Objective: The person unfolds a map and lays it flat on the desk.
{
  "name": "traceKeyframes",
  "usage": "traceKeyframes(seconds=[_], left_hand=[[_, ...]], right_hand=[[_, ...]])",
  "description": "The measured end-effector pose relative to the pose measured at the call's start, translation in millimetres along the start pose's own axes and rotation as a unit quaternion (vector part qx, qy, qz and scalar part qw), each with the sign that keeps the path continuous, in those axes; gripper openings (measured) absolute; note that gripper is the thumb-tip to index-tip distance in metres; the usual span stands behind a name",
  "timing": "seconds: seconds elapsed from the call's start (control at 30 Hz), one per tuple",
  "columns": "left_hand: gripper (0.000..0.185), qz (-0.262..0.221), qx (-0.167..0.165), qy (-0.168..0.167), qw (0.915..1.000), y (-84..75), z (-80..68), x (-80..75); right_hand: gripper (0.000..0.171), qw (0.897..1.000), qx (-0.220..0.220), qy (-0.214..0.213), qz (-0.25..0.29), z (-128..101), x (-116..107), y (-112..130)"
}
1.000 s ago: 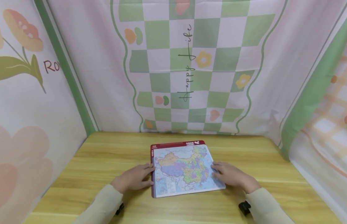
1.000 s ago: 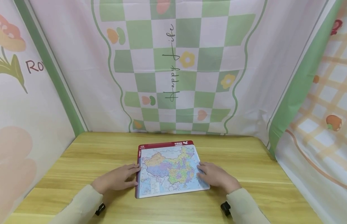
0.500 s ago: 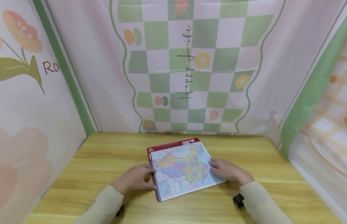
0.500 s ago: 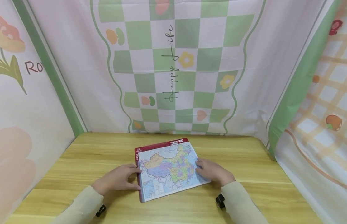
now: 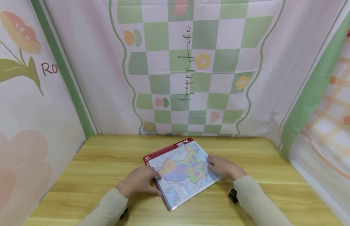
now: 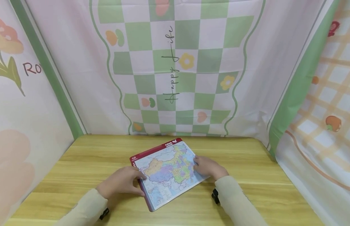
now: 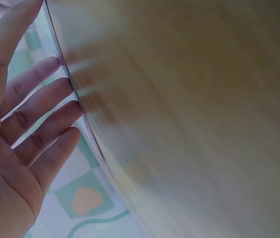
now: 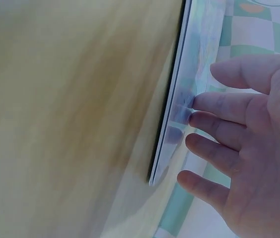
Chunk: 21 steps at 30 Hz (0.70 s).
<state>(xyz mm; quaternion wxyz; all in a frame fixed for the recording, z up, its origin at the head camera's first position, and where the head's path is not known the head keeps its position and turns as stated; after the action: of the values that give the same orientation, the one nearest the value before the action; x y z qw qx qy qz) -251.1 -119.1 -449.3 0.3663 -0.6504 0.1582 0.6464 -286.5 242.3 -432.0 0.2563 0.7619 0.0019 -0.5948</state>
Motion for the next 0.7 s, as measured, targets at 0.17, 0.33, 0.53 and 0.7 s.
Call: traceKeyframes(seconds=[0.17, 0.33, 0.53, 0.7], left_hand=[[0.061, -0.009, -0.008, 0.022, 0.9997, -5.4, 3.8, 2.4], [0.052, -0.017, 0.003, 0.029, 0.9994, -9.3, 6.4, 3.6], [0.044, -0.029, 0.026, 0.031, 0.9988, -14.3, 10.8, 7.0], [0.040, -0.020, 0.049, 0.032, 0.9981, -18.5, 15.0, 9.0]], right_hand=[[0.049, 1.000, 0.015, 0.000, -0.005, 10.1, 3.0, -0.7], [0.049, 1.000, 0.014, 0.006, -0.008, 20.7, 3.0, -0.4], [0.051, 1.000, 0.019, 0.008, -0.003, 30.8, 1.6, 3.5], [0.049, 0.999, 0.032, -0.003, -0.032, 38.0, -1.1, 9.7]])
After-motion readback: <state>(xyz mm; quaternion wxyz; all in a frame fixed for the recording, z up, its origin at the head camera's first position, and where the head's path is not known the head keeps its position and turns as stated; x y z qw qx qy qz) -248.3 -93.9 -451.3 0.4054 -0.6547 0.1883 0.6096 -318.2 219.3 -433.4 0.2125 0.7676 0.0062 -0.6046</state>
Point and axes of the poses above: each hand's wrist, its own z-axis towards the middle knuckle, its own x-axis out of the palm, y = z × x, the point moved 1 cm from there along z, towards the middle knuckle
